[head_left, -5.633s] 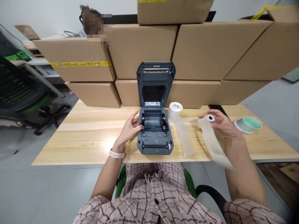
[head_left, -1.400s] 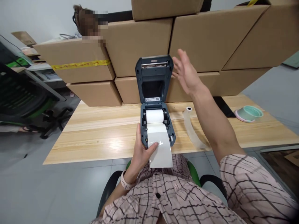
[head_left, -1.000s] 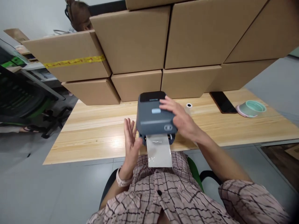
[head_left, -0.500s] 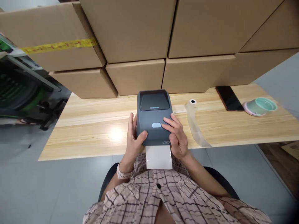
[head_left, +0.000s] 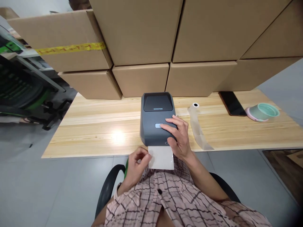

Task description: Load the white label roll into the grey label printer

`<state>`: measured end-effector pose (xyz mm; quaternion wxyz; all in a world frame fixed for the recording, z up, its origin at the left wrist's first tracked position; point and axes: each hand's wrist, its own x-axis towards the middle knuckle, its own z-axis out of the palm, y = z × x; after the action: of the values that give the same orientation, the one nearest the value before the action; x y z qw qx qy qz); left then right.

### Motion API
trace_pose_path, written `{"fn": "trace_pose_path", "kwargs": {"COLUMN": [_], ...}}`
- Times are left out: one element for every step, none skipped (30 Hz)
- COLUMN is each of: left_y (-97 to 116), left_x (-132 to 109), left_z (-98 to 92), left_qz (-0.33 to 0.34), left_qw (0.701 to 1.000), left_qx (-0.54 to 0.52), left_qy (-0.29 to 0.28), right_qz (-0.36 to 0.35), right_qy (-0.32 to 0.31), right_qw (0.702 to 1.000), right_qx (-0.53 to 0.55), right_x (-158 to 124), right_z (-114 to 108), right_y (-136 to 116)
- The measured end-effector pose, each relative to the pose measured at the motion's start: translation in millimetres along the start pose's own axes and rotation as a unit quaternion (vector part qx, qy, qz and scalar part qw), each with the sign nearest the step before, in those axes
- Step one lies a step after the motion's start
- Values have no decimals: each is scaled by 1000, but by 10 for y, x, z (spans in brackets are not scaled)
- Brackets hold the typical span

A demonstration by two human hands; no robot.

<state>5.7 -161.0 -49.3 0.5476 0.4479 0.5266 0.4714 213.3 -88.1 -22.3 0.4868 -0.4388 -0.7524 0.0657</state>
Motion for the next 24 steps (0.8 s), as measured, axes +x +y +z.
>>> {"fn": "trace_pose_path", "kwargs": {"left_y": [33, 71, 108, 143, 173, 198, 218, 234, 245, 251, 250, 242, 228, 208, 186, 161, 136, 112, 87, 64, 41, 19, 0, -16], "left_x": [-1, 15, 40, 70, 98, 120, 136, 144, 147, 147, 145, 145, 148, 154, 163, 174, 186, 197, 206, 212, 216, 219, 223, 228], "left_z": [3, 16, 34, 53, 68, 76, 75, 66, 48, 24, -4, -31, -56, -76, -87, -89, -80, -61, -34, 0, 36, 72, 104, 132], "left_qz": [-66, -124, -165, -190, -202, -202, -191, -173, -149, -117, -79, -37, 9, 57, 105, 145, 173, 187, 188, 179, 166, 155, 149, 150], "left_qw": [995, 982, 968, 957, 951, 950, 954, 959, 965, 973, 982, 990, 994, 993, 985, 976, 970, 970, 974, 979, 983, 986, 987, 987], "left_qx": [-15, -39, -67, -89, -102, -103, -94, -73, -40, 0, 40, 73, 95, 103, 102, 99, 95, 91, 85, 77, 68, 59, 53, 50], "left_qy": [-76, -136, -177, -201, -211, -213, -212, -213, -211, -197, -165, -113, -45, 30, 94, 132, 141, 124, 90, 54, 26, 11, 9, 16], "right_qz": [1, 3, 7, 10, 11, 7, -1, -12, -23, -31, -35, -37, -38, -37, -33, -28, -23, -16, -3, 18, 47, 81, 114, 140], "right_qy": [-2, -9, -21, -36, -53, -69, -83, -94, -103, -110, -117, -120, -121, -119, -110, -93, -65, -32, 1, 29, 46, 54, 55, 55], "right_qw": [1000, 1000, 999, 998, 995, 992, 989, 986, 985, 984, 984, 984, 984, 985, 987, 989, 993, 996, 998, 999, 998, 995, 990, 985], "right_qx": [-6, -17, -35, -58, -84, -107, -125, -134, -136, -134, -130, -126, -122, -118, -114, -109, -99, -83, -61, -34, -5, 26, 54, 79], "right_x": [18, 40, 65, 94, 127, 164, 204, 244, 283, 318, 345, 361, 362, 345, 307, 247, 165, 63, -52, -172, -289, -393, -477, -536], "right_z": [-13, -31, -52, -77, -101, -124, -144, -160, -173, -181, -185, -184, -175, -158, -131, -95, -52, -3, 45, 89, 125, 150, 162, 164], "right_y": [-28, -62, -102, -145, -185, -220, -245, -260, -263, -257, -245, -231, -217, -205, -196, -189, -183, -178, -172, -165, -158, -150, -144, -139]}}
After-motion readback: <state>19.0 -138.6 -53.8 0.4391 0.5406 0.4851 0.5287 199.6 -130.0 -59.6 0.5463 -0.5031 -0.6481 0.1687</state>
